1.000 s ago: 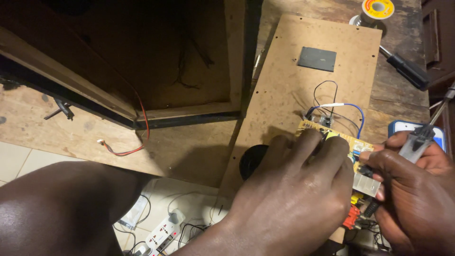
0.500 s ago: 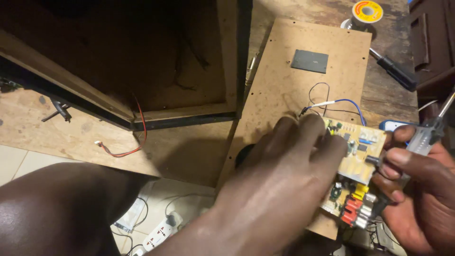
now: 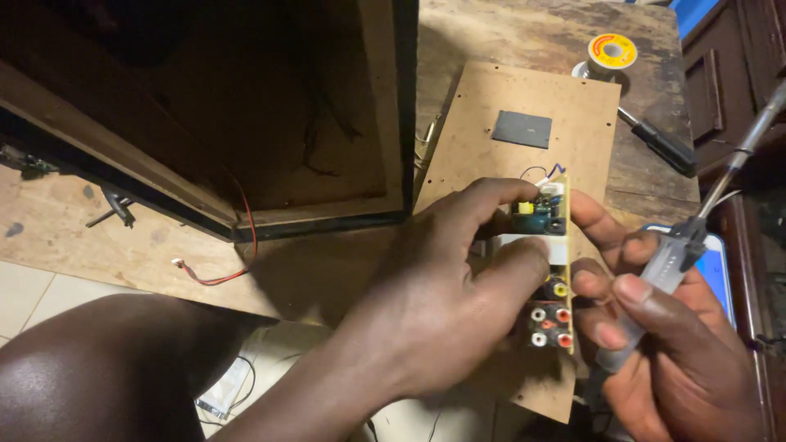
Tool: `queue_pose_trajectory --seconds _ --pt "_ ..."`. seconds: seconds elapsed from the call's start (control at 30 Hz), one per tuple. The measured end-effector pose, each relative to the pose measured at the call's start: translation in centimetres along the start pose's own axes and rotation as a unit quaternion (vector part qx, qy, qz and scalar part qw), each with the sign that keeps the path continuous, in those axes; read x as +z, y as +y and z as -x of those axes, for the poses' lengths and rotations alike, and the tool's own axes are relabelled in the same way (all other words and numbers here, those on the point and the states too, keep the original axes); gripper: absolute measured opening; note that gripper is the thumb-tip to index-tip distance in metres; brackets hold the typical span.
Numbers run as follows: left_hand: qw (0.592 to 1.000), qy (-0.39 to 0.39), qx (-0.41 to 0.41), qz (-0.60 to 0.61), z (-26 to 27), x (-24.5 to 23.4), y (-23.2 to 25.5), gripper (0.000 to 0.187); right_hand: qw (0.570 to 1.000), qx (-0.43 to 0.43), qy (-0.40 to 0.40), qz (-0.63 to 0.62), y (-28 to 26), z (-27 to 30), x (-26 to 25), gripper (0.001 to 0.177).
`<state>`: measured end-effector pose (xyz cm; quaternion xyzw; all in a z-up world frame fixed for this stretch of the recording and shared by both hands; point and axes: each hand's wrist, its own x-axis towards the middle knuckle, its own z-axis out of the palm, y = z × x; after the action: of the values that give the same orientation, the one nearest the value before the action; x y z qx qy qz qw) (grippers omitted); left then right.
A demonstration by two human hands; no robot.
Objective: Repairing a circuit board by inspecting and probing components with a tool
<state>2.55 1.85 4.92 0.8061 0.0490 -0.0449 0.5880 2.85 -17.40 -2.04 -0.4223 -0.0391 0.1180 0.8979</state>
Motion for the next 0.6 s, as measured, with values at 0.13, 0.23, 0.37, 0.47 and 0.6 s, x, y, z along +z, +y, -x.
queue_pose_trajectory --seconds 0.13,0.23,0.37,0.47,0.6 --pt "0.995 -0.021 -0.094 -0.022 0.4 -0.3 0.9 0.07 1.0 -0.004 0.01 -0.014 0.6 0.3 0.9 0.017" --pt "0.999 0.015 -0.025 -0.046 0.1 0.5 0.0 0.063 1.0 -0.023 -0.003 -0.001 0.9 0.2 1.4 0.019" --pt "0.988 0.012 -0.15 -0.019 -0.3 0.4 1.9 0.059 0.999 -0.011 -0.026 -0.021 1.1 0.2 1.4 0.017" --pt "0.976 0.0 -0.213 0.048 -0.9 0.5 1.9 0.046 0.999 -0.01 -0.043 -0.017 1.3 0.2 1.9 0.016" --pt "0.987 0.042 -0.146 0.059 -1.9 1.2 -0.6 0.036 0.999 0.001 -0.036 0.006 1.0 0.2 1.9 0.016"
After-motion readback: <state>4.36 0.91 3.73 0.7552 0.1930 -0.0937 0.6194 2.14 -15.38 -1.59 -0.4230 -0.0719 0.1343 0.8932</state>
